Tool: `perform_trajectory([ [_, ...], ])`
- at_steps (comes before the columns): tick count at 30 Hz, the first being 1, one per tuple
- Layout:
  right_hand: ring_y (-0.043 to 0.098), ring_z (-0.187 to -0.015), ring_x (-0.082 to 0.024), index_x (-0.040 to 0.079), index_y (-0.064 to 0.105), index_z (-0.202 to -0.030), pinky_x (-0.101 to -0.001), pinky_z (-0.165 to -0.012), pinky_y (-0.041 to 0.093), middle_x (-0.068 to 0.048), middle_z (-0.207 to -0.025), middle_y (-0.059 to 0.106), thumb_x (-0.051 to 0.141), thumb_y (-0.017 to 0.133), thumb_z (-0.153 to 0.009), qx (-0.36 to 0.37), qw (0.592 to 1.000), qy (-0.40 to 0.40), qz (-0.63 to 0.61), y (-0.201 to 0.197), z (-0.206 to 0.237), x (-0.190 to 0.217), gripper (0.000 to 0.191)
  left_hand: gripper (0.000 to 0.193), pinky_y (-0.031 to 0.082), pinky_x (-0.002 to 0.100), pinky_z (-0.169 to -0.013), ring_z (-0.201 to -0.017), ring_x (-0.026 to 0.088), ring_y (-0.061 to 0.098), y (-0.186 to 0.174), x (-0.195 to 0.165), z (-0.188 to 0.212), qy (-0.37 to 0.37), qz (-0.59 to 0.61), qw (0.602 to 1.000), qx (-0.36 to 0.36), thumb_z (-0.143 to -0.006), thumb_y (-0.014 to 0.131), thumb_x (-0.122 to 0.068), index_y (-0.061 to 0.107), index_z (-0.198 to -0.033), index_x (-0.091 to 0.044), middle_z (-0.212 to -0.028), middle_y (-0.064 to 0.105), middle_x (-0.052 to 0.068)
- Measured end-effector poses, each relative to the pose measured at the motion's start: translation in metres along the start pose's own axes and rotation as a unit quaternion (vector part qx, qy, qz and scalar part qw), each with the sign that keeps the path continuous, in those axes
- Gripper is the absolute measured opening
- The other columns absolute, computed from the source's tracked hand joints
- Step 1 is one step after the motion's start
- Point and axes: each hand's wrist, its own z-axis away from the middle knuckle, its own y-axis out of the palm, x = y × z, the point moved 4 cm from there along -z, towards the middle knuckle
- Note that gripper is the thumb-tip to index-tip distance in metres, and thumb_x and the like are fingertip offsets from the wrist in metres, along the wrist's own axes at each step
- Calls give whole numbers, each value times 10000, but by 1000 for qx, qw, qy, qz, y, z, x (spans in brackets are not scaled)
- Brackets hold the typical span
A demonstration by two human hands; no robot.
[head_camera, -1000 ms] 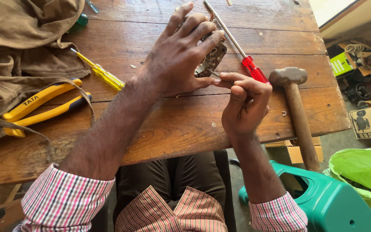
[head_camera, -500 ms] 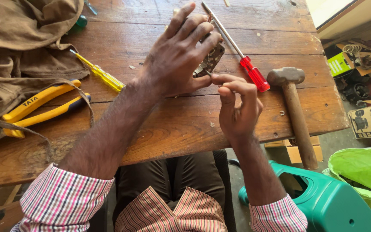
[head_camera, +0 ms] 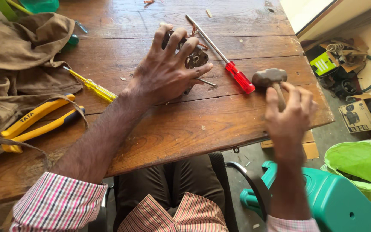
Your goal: The person holds a small metal motor component on a wooden workbench and repeatedly strikes a punch placed against it with a mallet to drive pins out of it. Between hammering they reposition the component, use a screwdriver on it, and pick removed pins off the table.
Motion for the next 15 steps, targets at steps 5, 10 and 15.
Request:
perform_trajectory([
  [5,651,-925,-447,31,716,-1129,-537,-806,509,-226,-1036,692,455,679,-1048,201,976,79,39,19,19,-52,434,437,229,622,-1159,-1350,351,416,-2,-1,-4,15,-39,999,-5,-981,691,-563,665,-1404,-461,-1489,536,147],
  [10,656,-809,-386,32,732,-1094,-467,-724,503,-180,-910,689,422,652,-1039,210,959,136,-133,-2,10,-55,402,419,223,622,-1174,-1359,355,414,-5,-3,-5,12,-4,1000,4,-991,713,-541,679,-1394,-432,-1506,527,138],
  [15,612,-575,-153,49,654,-1062,-300,-515,482,-56,-743,644,370,481,-1072,158,719,348,-580,-32,19,-12,365,395,226,593,-1185,-1344,342,426,-9,-3,-5,20,-21,1000,-6,-976,744,-460,708,-1368,-437,-1488,562,127],
])
